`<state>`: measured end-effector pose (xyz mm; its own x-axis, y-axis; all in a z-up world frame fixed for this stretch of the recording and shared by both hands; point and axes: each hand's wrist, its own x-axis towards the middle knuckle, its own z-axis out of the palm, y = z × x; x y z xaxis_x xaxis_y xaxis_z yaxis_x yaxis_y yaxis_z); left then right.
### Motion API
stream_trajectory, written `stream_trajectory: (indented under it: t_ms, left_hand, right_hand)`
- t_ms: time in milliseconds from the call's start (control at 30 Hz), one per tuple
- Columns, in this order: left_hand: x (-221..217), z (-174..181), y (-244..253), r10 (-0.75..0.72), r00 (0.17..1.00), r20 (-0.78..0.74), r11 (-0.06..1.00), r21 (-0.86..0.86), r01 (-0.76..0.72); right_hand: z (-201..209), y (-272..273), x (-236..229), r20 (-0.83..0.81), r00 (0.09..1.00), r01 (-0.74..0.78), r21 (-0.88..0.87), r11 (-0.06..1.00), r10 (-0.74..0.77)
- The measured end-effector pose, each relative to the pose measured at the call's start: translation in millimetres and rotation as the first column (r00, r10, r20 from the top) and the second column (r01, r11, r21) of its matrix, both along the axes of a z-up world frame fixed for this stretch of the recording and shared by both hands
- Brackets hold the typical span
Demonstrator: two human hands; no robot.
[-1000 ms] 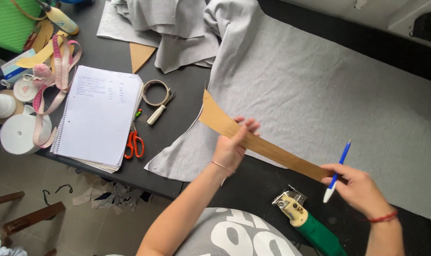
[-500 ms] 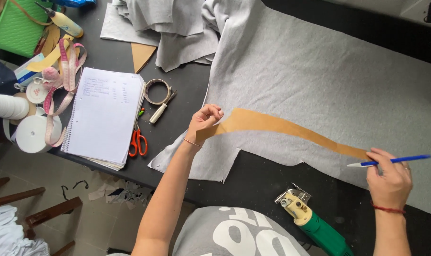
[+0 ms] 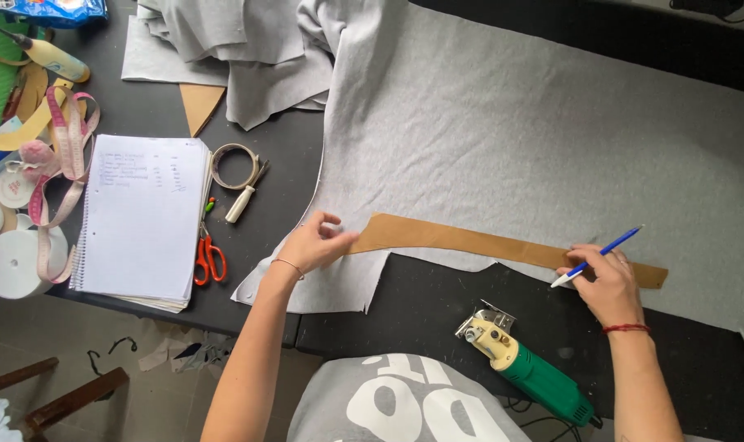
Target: The person uses an electric rotary cutter to cut a large piece of gray fabric on a black table. They then use a cardboard pattern and a blue pen to trace a shape onto the fabric before cutting it out with the rotary cutter. Finally, they fold the cut fabric pieces.
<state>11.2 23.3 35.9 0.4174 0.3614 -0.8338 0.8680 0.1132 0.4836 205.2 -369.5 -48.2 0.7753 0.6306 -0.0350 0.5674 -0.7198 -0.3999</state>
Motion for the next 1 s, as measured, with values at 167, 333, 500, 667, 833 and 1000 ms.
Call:
stream_trajectory:
  t_ms: [167,333,500,667,833,1000]
  left_hand:
    - [-15,-56,-8,-0.332,0.943,-0.018,0.867,0.388,0.313]
    - [-17,-74,6,-0.098,0.985,0.14,0.866,0.5,0.015]
    - [-17,-85,9,-0.037,0.987,0.154,0.768,0.637,-0.07]
    - [-32,-105,14,-0.001,0.964,0.265,0.712,0.678,-0.186]
    - [-36,-89,11,0.104,0.947,0.302,0.736,0.617,-0.278]
    - [-35,-83,9,0.158,0.935,0.319,0.739,0.59,-0.326]
  right_hand:
    - [1,5,-2,-0.023,0.999,0.045,-0.017,0.999,-0.045]
    - [25,24,4,-0.267,0.93,0.24,-0.074,0.968,-0.251]
    - [22,35,13,-0.381,0.862,0.256,-0.244,0.935,-0.335]
    - [18,32,11,-0.39,0.854,0.27,-0.23,0.935,-0.343]
    - [22,36,9,-0.377,0.853,0.274,-0.264,0.925,-0.361]
    - [13,25,16,-0.359,0.856,0.289,-0.266,0.92,-0.373]
